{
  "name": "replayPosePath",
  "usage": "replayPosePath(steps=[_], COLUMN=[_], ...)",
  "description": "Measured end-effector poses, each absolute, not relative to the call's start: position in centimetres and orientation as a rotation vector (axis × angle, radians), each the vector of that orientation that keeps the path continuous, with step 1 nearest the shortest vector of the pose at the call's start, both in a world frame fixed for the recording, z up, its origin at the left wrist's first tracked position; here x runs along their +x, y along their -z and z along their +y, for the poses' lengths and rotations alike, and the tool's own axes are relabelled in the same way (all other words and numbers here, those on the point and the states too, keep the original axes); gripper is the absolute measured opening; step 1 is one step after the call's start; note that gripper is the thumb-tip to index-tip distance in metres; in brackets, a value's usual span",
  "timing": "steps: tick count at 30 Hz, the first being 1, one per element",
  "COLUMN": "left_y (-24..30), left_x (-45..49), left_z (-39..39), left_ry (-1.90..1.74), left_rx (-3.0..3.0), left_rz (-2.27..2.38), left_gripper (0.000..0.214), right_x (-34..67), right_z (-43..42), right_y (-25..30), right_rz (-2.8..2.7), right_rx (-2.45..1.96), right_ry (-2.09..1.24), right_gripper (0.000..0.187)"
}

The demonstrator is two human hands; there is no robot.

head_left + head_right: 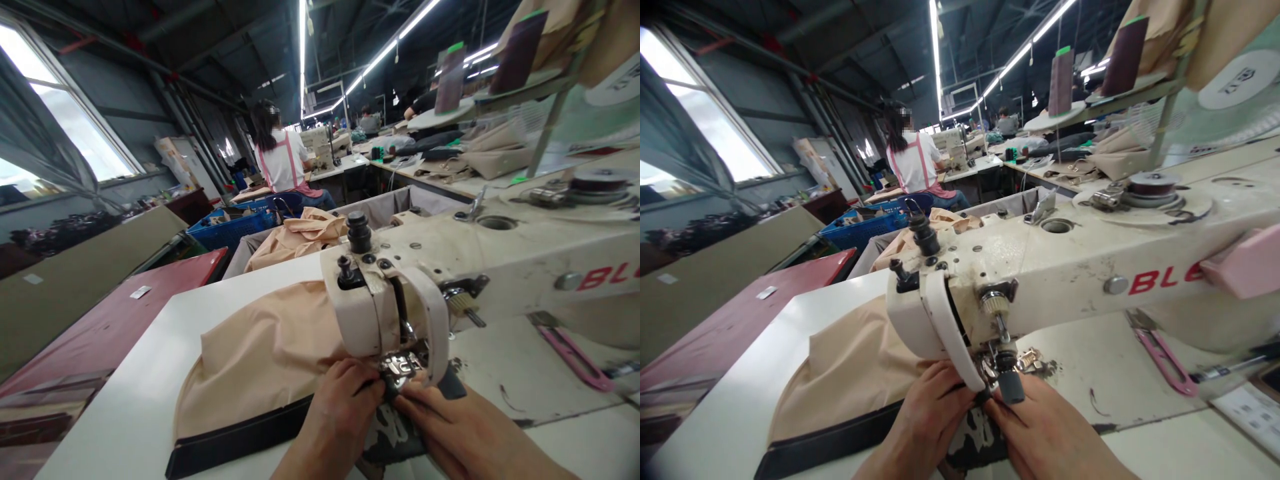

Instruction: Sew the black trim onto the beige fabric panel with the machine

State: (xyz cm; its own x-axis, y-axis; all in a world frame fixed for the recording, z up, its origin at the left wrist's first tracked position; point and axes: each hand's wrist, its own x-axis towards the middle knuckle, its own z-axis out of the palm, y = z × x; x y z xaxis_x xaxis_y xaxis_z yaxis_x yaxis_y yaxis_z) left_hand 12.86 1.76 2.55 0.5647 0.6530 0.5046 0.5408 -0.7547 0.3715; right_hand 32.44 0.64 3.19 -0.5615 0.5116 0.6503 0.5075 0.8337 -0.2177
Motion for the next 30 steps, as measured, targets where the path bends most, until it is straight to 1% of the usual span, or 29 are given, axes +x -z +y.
replayPosePath(steps=[5,10,15,26,30], left_y=[-2.4,-2.1,-2.7,-2.1,-2.3], left_x=[13.0,13.1,12.6,12.7,12.8], left_z=[1.8,1.8,1.7,1.9,1.8], left_ry=[-0.852,-0.816,-0.77,-0.882,-0.911], left_rx=[2.593,2.539,2.516,2.457,2.466], left_rz=[1.039,1.108,1.138,1.108,1.084], left_gripper=[0.022,0.023,0.019,0.02,0.019], right_x=[33.2,33.7,34.0,34.0,33.6], right_z=[0.5,0.8,0.7,0.6,0.6], right_y=[-2.7,-0.8,-0.7,-1.4,-1.7], right_rz=[-2.366,-2.391,-2.539,-2.488,-2.434], right_rx=[-0.788,-0.826,-0.863,-0.912,-0.926], right_ry=[-0.017,0.003,0.042,-0.027,-0.063], right_gripper=[0.036,0.039,0.042,0.042,0.035])
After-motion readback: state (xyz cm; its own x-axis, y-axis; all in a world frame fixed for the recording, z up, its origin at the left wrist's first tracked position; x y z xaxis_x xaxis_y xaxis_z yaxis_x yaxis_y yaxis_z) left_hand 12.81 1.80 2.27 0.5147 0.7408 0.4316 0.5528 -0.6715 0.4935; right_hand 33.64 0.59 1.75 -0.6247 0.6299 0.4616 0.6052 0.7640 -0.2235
